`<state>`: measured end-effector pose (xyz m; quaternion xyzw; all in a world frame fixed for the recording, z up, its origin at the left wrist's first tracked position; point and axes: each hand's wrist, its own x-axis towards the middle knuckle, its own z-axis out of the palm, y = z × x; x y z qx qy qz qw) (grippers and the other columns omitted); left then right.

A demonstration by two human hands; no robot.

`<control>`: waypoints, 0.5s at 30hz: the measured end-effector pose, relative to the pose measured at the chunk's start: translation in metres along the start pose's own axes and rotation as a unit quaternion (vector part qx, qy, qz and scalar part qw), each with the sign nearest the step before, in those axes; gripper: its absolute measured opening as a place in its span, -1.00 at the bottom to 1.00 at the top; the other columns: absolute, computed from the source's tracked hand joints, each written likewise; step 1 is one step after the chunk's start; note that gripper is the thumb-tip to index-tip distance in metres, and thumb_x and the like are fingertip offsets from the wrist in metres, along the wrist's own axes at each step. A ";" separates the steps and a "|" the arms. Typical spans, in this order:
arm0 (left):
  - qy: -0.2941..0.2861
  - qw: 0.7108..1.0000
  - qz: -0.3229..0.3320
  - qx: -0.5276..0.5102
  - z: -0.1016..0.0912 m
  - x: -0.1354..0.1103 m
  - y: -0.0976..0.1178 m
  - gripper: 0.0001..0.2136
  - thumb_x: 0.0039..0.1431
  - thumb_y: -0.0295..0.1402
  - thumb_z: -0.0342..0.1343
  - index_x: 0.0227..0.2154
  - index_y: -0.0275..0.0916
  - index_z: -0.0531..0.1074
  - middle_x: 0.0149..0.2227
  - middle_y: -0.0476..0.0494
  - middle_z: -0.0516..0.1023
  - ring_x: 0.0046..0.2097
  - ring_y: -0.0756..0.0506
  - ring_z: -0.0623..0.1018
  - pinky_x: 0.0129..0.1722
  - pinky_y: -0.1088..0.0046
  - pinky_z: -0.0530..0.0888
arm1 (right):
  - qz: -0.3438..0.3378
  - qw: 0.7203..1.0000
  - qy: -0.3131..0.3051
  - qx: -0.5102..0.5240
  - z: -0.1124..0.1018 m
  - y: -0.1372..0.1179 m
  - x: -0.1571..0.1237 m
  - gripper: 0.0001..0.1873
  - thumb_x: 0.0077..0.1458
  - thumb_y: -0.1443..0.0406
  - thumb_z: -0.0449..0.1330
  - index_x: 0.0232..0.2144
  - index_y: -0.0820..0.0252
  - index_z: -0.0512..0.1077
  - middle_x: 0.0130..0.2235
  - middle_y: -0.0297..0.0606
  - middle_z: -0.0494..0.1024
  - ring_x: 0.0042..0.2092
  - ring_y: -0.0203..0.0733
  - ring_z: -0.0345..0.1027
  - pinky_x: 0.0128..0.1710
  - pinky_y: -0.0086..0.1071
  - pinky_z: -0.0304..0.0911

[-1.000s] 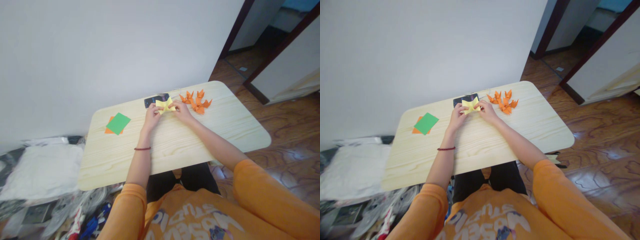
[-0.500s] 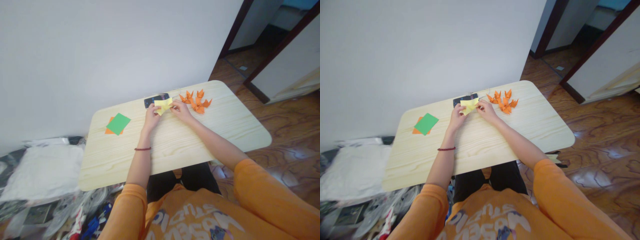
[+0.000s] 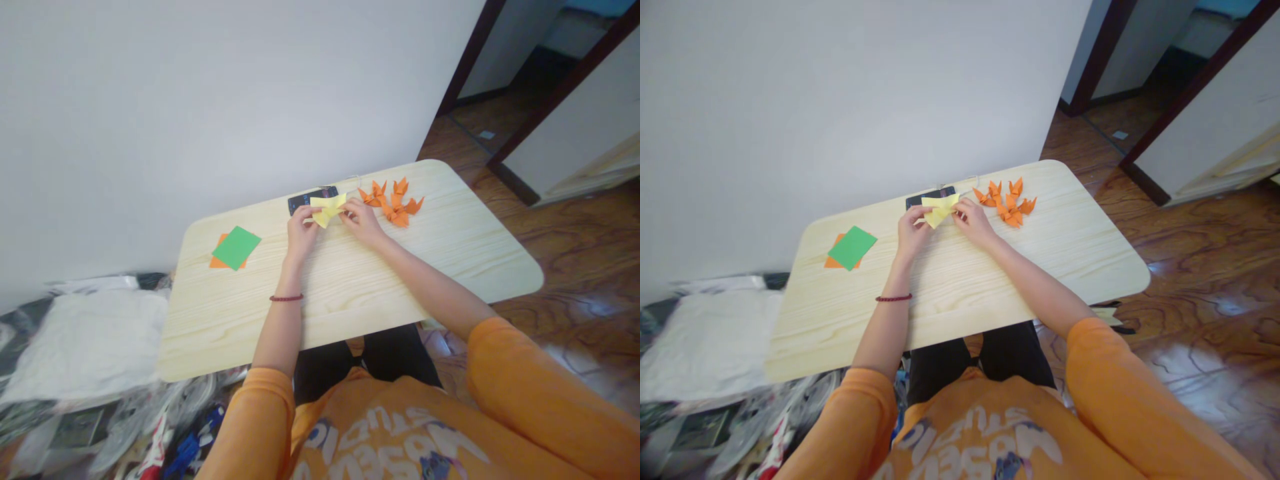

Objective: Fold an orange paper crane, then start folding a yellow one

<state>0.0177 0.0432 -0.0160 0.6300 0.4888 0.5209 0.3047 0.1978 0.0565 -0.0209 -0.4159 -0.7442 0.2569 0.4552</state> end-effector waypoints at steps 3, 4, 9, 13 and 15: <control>-0.001 1.000 -0.001 -0.014 0.001 -0.001 0.000 -0.81 -0.05 -0.47 0.17 -0.31 -0.22 0.53 -0.17 -0.14 0.49 -0.15 -0.05 0.50 -0.33 0.54 0.47 | -0.003 1.000 0.000 0.001 0.001 0.000 -0.001 -0.85 0.05 0.39 0.10 -0.35 0.24 0.48 -0.31 -0.21 0.42 -0.36 -0.27 0.33 -0.40 -0.39 0.29; -0.005 1.000 -0.001 -0.024 0.001 -0.001 0.000 -0.80 -0.06 -0.46 0.19 -0.30 -0.21 0.53 -0.16 -0.14 0.49 -0.14 -0.05 0.50 -0.31 0.53 0.48 | 0.002 1.000 0.003 0.008 0.001 -0.001 -0.001 -0.86 0.04 0.38 0.11 -0.35 0.24 0.48 -0.30 -0.22 0.42 -0.36 -0.27 0.33 -0.40 -0.39 0.30; -0.008 0.997 -0.022 -0.075 0.002 -0.001 0.002 -0.73 -0.11 -0.38 0.27 -0.26 -0.20 0.53 -0.15 -0.12 0.47 -0.12 -0.05 0.51 -0.24 0.48 0.50 | 0.091 0.986 0.038 0.137 0.001 -0.001 0.003 -0.83 -0.02 0.22 0.22 -0.39 0.21 0.47 -0.30 -0.25 0.47 -0.30 -0.25 0.37 -0.39 -0.41 0.32; -0.001 0.997 -0.034 -0.070 -0.001 0.001 0.003 -0.85 -0.07 -0.30 0.27 -0.44 -0.26 0.52 -0.26 -0.11 0.49 -0.19 -0.03 0.51 -0.28 0.52 0.47 | 0.167 0.954 0.047 0.246 -0.003 -0.005 0.007 -0.75 -0.15 0.14 0.32 -0.48 0.20 0.46 -0.41 -0.29 0.51 -0.34 -0.25 0.37 -0.34 -0.38 0.36; -0.008 0.997 -0.034 -0.076 -0.002 0.001 0.003 -0.85 -0.06 -0.29 0.27 -0.47 -0.26 0.51 -0.30 -0.10 0.50 -0.23 -0.02 0.50 -0.30 0.52 0.46 | 0.189 0.943 0.041 0.269 -0.006 -0.010 0.007 -0.75 -0.18 0.15 0.35 -0.53 0.21 0.44 -0.46 -0.29 0.51 -0.34 -0.25 0.37 -0.31 -0.37 0.37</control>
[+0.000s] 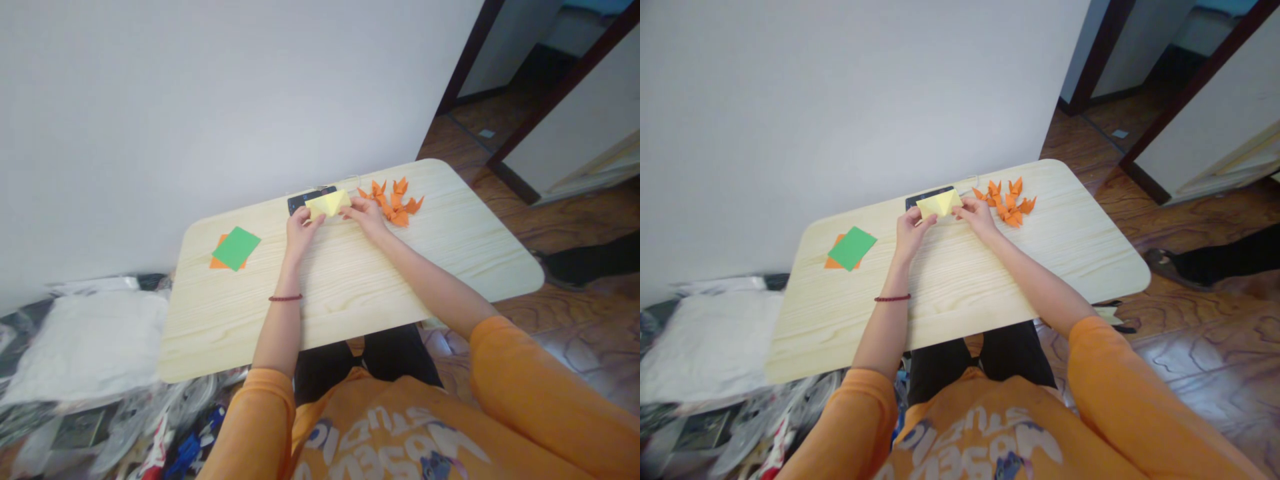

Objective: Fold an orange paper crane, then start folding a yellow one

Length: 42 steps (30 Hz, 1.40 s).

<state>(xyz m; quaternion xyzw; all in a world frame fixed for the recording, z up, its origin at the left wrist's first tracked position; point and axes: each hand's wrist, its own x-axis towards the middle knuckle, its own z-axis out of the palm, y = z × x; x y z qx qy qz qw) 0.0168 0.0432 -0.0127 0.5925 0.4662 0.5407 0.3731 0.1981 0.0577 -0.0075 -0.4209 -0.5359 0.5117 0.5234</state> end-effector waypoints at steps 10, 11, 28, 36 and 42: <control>-0.069 0.994 -0.044 -0.073 -0.001 0.001 -0.012 -0.86 -0.03 -0.31 0.26 -0.42 -0.25 0.47 -0.39 -0.04 0.51 -0.35 0.00 0.49 -0.24 0.41 0.47 | 0.050 0.998 -0.016 0.020 0.000 -0.012 -0.006 -0.95 -0.21 0.38 0.23 -0.54 0.24 0.46 -0.45 -0.27 0.55 -0.33 -0.27 0.39 -0.27 -0.38 0.34; -0.070 0.994 -0.045 -0.069 -0.001 0.001 -0.012 -0.87 -0.03 -0.32 0.25 -0.43 -0.25 0.47 -0.40 -0.04 0.50 -0.35 0.00 0.48 -0.25 0.41 0.47 | 0.049 0.999 -0.012 0.012 0.000 -0.011 -0.005 -0.94 -0.22 0.40 0.22 -0.55 0.23 0.47 -0.46 -0.28 0.54 -0.34 -0.27 0.38 -0.28 -0.38 0.34; -0.071 0.997 -0.015 0.035 -0.001 -0.003 0.000 -0.84 -0.12 -0.54 0.14 -0.46 -0.20 0.55 -0.31 -0.05 0.42 -0.21 -0.04 0.47 -0.23 0.45 0.46 | -0.090 0.989 -0.075 -0.093 0.000 0.003 -0.007 -0.85 -0.19 0.41 0.15 -0.62 0.20 0.52 -0.36 -0.25 0.44 -0.25 -0.24 0.35 -0.34 -0.43 0.25; -0.065 0.996 0.003 0.062 -0.001 -0.003 0.001 -0.75 -0.08 -0.55 0.14 -0.33 -0.16 0.58 -0.34 -0.04 0.31 -0.23 -0.02 0.42 -0.29 0.52 0.44 | -0.100 0.982 -0.057 -0.148 0.000 0.005 -0.007 -0.81 -0.11 0.43 0.14 -0.48 0.18 0.56 -0.27 -0.23 0.42 -0.20 -0.22 0.33 -0.31 -0.42 0.26; -0.056 0.996 0.020 0.068 -0.001 -0.002 -0.002 -0.68 -0.01 -0.54 0.13 -0.18 -0.13 0.57 -0.33 -0.05 0.26 -0.32 0.02 0.39 -0.38 0.56 0.42 | -0.120 0.973 -0.056 -0.190 -0.001 0.004 -0.008 -0.77 -0.10 0.46 0.12 -0.44 0.20 0.57 -0.28 -0.22 0.39 -0.23 -0.21 0.34 -0.33 -0.40 0.25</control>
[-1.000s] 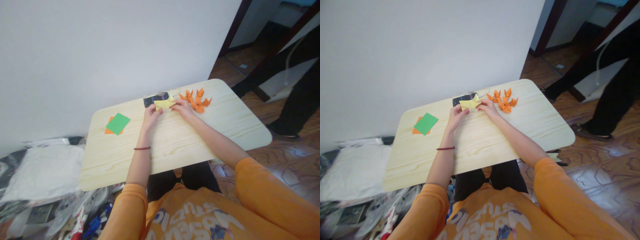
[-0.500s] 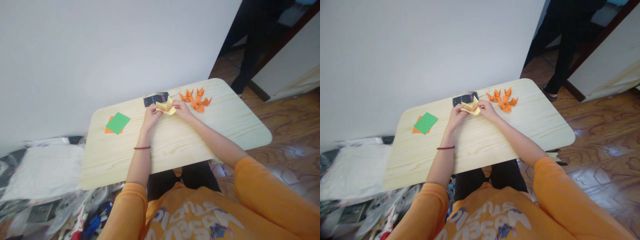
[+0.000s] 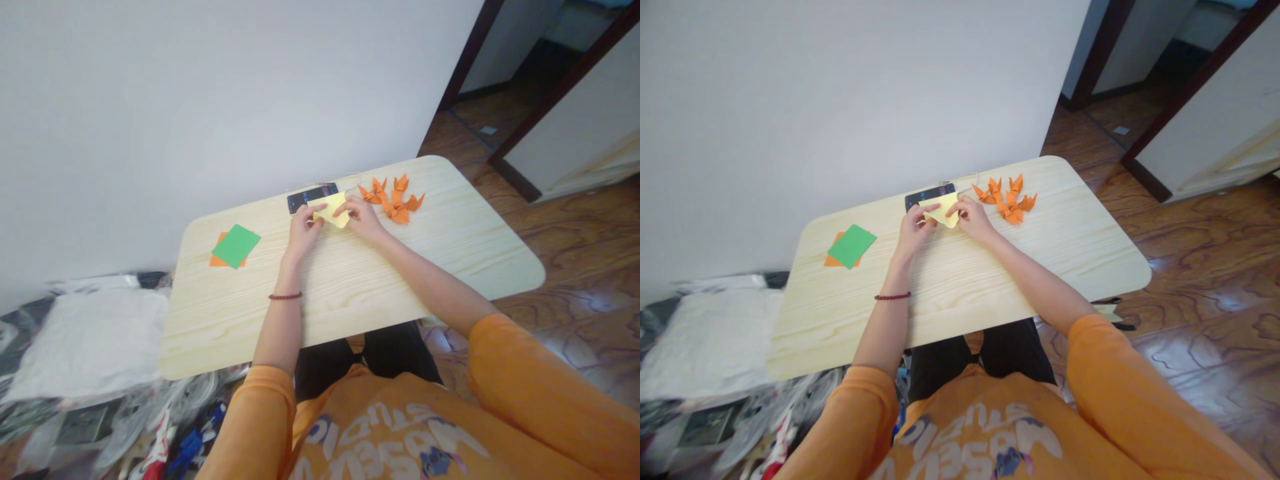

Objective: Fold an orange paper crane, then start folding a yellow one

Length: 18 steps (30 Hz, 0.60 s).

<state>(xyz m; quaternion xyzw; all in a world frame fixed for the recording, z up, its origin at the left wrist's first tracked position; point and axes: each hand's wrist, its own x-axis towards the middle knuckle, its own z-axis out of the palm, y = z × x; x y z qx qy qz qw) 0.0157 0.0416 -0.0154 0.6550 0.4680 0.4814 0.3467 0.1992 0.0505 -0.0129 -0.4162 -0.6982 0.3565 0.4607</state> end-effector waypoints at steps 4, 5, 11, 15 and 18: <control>-0.007 1.000 0.010 0.021 0.000 0.000 0.001 -0.68 -0.02 -0.58 0.12 -0.20 -0.15 0.58 -0.34 -0.06 0.26 -0.31 0.00 0.39 -0.39 0.55 0.42 | -0.014 0.999 0.001 -0.032 0.000 0.001 0.000 -0.73 -0.11 0.49 0.10 -0.42 0.21 0.58 -0.28 -0.21 0.39 -0.26 -0.22 0.33 -0.35 -0.39 0.24; -0.010 0.999 0.013 0.027 0.000 0.000 0.002 -0.67 -0.02 -0.59 0.11 -0.20 -0.15 0.58 -0.34 -0.07 0.26 -0.30 -0.01 0.39 -0.39 0.55 0.42 | -0.017 0.999 0.001 -0.040 0.000 0.001 0.000 -0.71 -0.12 0.50 0.10 -0.41 0.21 0.58 -0.28 -0.21 0.39 -0.26 -0.22 0.33 -0.35 -0.39 0.24; -0.012 0.997 0.034 0.065 -0.001 -0.001 0.004 -0.62 -0.05 -0.64 0.05 -0.23 -0.14 0.58 -0.34 -0.10 0.28 -0.27 -0.04 0.38 -0.33 0.50 0.44 | -0.032 0.997 -0.002 -0.071 0.000 0.002 0.001 -0.67 -0.14 0.52 0.11 -0.38 0.16 0.59 -0.27 -0.22 0.46 -0.27 -0.22 0.36 -0.30 -0.36 0.29; -0.006 0.995 0.041 0.093 -0.002 0.000 0.005 -0.60 -0.11 -0.70 0.00 -0.34 -0.15 0.60 -0.39 -0.08 0.27 -0.30 -0.04 0.39 -0.33 0.49 0.41 | -0.039 0.996 0.002 -0.075 0.001 0.002 0.002 -0.67 -0.11 0.52 0.09 -0.39 0.16 0.59 -0.29 -0.21 0.47 -0.30 -0.21 0.37 -0.30 -0.35 0.31; 0.006 0.992 0.042 0.116 -0.002 0.001 0.004 -0.59 -0.13 -0.70 -0.03 -0.38 -0.14 0.60 -0.43 -0.07 0.27 -0.35 -0.03 0.37 -0.37 0.50 0.38 | -0.037 0.997 0.003 -0.073 0.002 0.004 0.002 -0.68 -0.10 0.51 0.10 -0.39 0.15 0.60 -0.29 -0.21 0.48 -0.28 -0.21 0.38 -0.29 -0.35 0.32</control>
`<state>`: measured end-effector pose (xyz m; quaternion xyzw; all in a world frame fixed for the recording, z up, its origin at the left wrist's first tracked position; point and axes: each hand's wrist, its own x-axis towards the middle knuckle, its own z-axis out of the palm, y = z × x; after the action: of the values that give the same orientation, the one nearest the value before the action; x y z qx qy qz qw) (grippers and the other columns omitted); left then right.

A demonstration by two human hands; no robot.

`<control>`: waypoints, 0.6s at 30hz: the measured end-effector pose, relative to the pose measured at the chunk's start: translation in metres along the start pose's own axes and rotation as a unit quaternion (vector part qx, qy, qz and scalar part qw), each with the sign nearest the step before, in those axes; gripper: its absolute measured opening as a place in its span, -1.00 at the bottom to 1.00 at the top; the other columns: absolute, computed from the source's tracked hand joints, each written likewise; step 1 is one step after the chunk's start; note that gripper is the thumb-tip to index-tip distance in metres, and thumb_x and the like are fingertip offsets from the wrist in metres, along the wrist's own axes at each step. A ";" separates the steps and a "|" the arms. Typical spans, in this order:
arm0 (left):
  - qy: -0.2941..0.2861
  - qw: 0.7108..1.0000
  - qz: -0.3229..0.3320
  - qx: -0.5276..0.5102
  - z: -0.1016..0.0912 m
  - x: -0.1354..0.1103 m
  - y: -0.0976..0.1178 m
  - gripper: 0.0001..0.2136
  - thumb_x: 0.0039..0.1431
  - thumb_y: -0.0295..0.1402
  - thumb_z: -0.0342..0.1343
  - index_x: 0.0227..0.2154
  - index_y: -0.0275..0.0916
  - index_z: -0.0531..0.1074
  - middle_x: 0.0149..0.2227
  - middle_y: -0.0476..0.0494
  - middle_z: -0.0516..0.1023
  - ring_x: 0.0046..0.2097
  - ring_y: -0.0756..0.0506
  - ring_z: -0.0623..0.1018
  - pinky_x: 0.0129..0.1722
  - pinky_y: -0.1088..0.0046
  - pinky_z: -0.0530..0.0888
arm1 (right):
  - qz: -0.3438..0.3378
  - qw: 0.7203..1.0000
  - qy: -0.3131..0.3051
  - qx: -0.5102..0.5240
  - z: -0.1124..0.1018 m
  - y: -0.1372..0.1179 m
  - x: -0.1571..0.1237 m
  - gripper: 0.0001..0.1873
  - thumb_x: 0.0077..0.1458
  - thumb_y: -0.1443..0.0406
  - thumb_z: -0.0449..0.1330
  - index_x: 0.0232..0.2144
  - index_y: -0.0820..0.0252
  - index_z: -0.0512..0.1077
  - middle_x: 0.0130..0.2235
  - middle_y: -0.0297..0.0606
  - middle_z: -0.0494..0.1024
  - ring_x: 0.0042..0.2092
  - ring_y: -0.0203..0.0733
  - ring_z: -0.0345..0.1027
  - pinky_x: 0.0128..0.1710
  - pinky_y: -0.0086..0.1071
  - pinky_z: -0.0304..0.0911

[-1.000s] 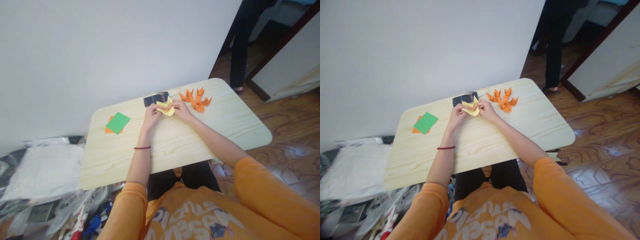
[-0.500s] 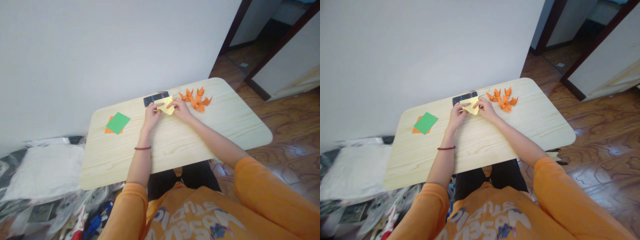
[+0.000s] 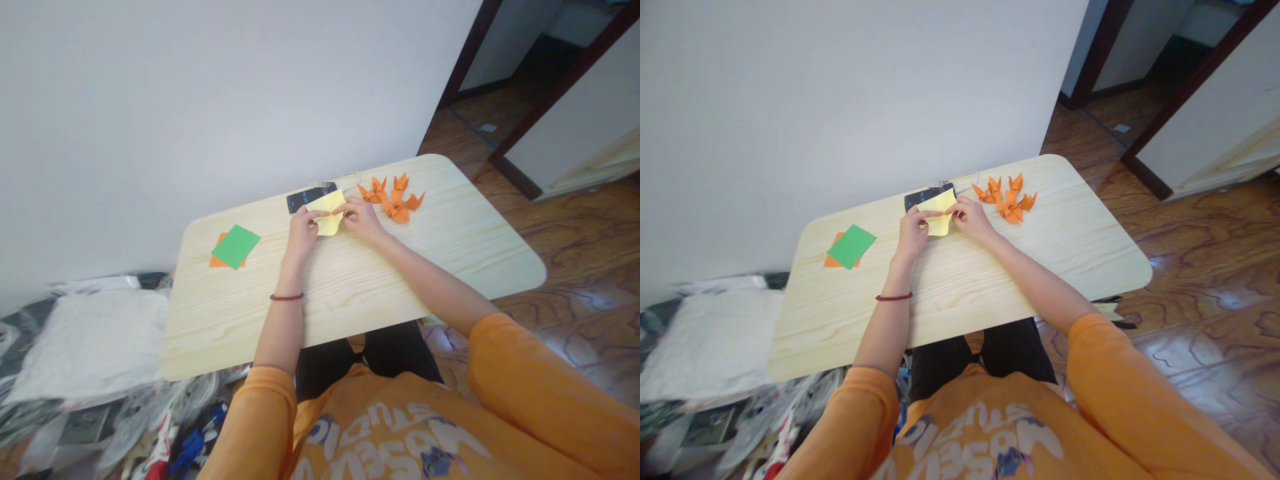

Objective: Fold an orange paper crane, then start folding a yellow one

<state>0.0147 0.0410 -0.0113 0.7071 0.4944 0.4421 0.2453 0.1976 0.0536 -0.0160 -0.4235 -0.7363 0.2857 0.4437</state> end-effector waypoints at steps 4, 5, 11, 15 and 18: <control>-0.002 1.000 0.005 -0.009 0.000 0.000 -0.001 -0.64 -0.14 -0.69 0.03 -0.40 -0.13 0.60 -0.39 -0.09 0.35 -0.33 -0.04 0.38 -0.37 0.50 0.35 | 0.002 1.000 -0.001 0.005 0.000 0.001 0.000 -0.71 -0.09 0.49 0.12 -0.39 0.14 0.59 -0.27 -0.21 0.50 -0.26 -0.20 0.40 -0.26 -0.34 0.34; -0.003 1.000 0.003 -0.010 0.000 0.000 -0.001 -0.64 -0.15 -0.69 0.05 -0.40 -0.13 0.60 -0.38 -0.09 0.36 -0.33 -0.04 0.38 -0.37 0.50 0.35 | 0.004 1.000 0.001 0.005 0.000 0.001 0.000 -0.71 -0.09 0.49 0.12 -0.40 0.14 0.59 -0.28 -0.21 0.50 -0.26 -0.21 0.40 -0.25 -0.34 0.35; -0.007 1.000 -0.002 -0.011 0.000 -0.001 0.001 -0.62 -0.12 -0.72 0.05 -0.38 -0.14 0.60 -0.36 -0.10 0.37 -0.30 -0.05 0.42 -0.31 0.46 0.39 | 0.027 0.998 0.013 0.047 -0.001 -0.003 0.000 -0.78 -0.07 0.46 0.16 -0.44 0.15 0.59 -0.31 -0.23 0.53 -0.29 -0.21 0.42 -0.22 -0.31 0.36; 0.001 0.999 -0.014 -0.047 0.000 0.000 0.003 -0.67 -0.08 -0.67 0.07 -0.37 -0.15 0.60 -0.24 -0.13 0.46 -0.17 -0.09 0.48 -0.26 0.46 0.44 | 0.067 0.989 0.039 0.122 0.000 -0.004 0.001 -0.89 -0.08 0.38 0.23 -0.47 0.15 0.58 -0.35 -0.26 0.55 -0.29 -0.21 0.43 -0.19 -0.28 0.38; 0.006 0.996 -0.024 -0.088 -0.001 0.000 0.005 -0.75 -0.04 -0.61 0.13 -0.37 -0.16 0.59 -0.17 -0.13 0.49 -0.10 -0.09 0.50 -0.22 0.44 0.46 | 0.099 0.973 0.052 0.200 0.001 -0.005 0.001 -0.95 -0.13 0.32 0.31 -0.50 0.18 0.56 -0.36 -0.26 0.56 -0.31 -0.21 0.45 -0.17 -0.26 0.39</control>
<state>0.0160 0.0393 -0.0071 0.6680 0.4719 0.4820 0.3143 0.1946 0.0523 -0.0115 -0.4113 -0.5940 0.4474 0.5270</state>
